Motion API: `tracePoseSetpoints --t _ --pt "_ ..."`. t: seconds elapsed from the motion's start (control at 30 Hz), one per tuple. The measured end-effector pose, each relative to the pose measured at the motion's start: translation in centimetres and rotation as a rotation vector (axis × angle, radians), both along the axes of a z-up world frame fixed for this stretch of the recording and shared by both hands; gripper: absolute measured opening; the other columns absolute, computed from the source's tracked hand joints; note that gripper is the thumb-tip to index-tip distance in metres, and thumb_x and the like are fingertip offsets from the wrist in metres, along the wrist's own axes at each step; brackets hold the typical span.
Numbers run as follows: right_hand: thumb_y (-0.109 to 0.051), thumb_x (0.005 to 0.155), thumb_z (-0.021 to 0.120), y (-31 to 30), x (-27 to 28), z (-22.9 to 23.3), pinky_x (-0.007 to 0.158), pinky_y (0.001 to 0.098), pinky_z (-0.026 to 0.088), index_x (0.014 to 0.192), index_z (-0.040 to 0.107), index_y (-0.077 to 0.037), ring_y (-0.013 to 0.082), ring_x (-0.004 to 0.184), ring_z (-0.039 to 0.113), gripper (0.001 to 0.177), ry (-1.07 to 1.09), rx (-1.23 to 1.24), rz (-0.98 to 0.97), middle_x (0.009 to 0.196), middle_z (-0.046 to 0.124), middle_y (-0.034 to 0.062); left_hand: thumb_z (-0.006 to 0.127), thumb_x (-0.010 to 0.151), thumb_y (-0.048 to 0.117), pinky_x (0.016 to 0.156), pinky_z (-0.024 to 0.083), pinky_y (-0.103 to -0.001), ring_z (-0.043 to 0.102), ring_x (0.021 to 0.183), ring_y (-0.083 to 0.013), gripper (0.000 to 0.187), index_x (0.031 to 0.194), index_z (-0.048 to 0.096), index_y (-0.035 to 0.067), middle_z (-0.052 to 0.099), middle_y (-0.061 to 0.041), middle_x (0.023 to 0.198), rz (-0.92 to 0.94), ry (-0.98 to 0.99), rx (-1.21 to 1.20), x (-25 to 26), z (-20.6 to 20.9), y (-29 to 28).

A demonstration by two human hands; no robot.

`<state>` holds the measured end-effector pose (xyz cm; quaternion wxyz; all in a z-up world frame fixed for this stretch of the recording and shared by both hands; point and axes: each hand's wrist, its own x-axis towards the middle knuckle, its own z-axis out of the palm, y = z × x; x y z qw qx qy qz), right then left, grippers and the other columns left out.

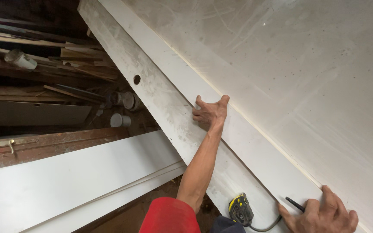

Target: The person measures a large white board using a tape measure and marks a cut line with a pencil. They then use a circular saw to cut along the marked line on the board.

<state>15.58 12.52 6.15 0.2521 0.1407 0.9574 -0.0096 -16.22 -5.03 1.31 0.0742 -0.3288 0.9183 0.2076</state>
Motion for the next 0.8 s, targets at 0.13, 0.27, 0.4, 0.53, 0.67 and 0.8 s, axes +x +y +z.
tracePoseSetpoints --t 0.13,0.27,0.4,0.53,0.67,0.8 --pt "-0.082 0.062 0.073 0.0 0.1 -0.5 0.115 0.0557 0.026 0.076 0.076 -0.02 0.0312 0.129 0.054 0.064 -0.001 0.023 0.031 0.134 0.058 0.0137 0.075 0.058 0.057 0.084 0.044 -0.071 0.029 0.132 -0.0512 0.119 0.155 0.025 0.011 0.028 -0.037 0.138 -0.008 -0.01 -0.007 0.0 0.1 0.0" --pt "-0.081 0.06 0.074 -0.2 0.7 -1.1 0.116 0.0577 0.024 0.076 0.076 -0.017 0.0323 0.131 0.049 0.066 0.058 0.013 -0.009 0.133 0.057 0.0146 0.075 0.058 0.057 0.084 0.044 -0.071 0.028 0.132 -0.0505 0.119 0.155 0.024 0.011 0.027 -0.036 0.139 -0.001 -0.006 -0.006 0.1 -0.2 -0.2" --pt "-0.08 0.064 0.076 -0.7 1.2 -1.8 0.123 0.0575 0.02 0.079 0.076 -0.01 0.0298 0.141 0.04 0.071 0.144 -0.056 -0.092 0.141 0.052 0.0144 0.071 0.059 0.062 0.083 0.05 -0.064 0.034 0.129 -0.0483 0.116 0.156 0.025 0.017 0.031 -0.032 0.138 -0.003 -0.081 -0.051 -0.2 -1.3 -0.8" --pt "-0.073 0.055 0.079 -1.0 1.4 -1.8 0.119 0.0592 0.024 0.071 0.072 -0.007 0.0346 0.135 0.044 0.068 0.348 -0.159 -0.225 0.143 0.052 0.0163 0.054 0.071 0.085 0.091 0.044 -0.063 0.034 0.128 -0.0484 0.116 0.159 0.026 0.016 0.023 -0.038 0.146 -0.124 0.004 -0.139 0.9 -3.2 -1.6" --pt "-0.071 0.062 0.078 -0.3 1.4 -0.8 0.11 0.0565 0.029 0.072 0.065 0.001 0.0367 0.126 0.049 0.074 0.497 -0.273 -0.192 0.14 0.056 0.0237 0.025 0.09 0.085 0.105 0.033 -0.067 0.023 0.141 -0.0537 0.103 0.164 0.023 0.013 0.01 -0.044 0.156 -0.3 0.068 -0.278 2.1 -4.6 -2.6" --pt "-0.048 0.089 0.069 2.6 3.0 -0.8 0.109 0.054 0.042 0.076 0.056 -0.002 0.0364 0.118 0.055 0.05 0.603 -0.586 -0.388 0.14 0.059 0.0295 0.016 0.1 0.072 0.121 0.016 -0.066 0.009 0.154 -0.0516 0.087 0.165 0.02 0.014 0.004 -0.033 0.167 -0.432 0.091 -0.31 3.4 -6.9 -3.2"
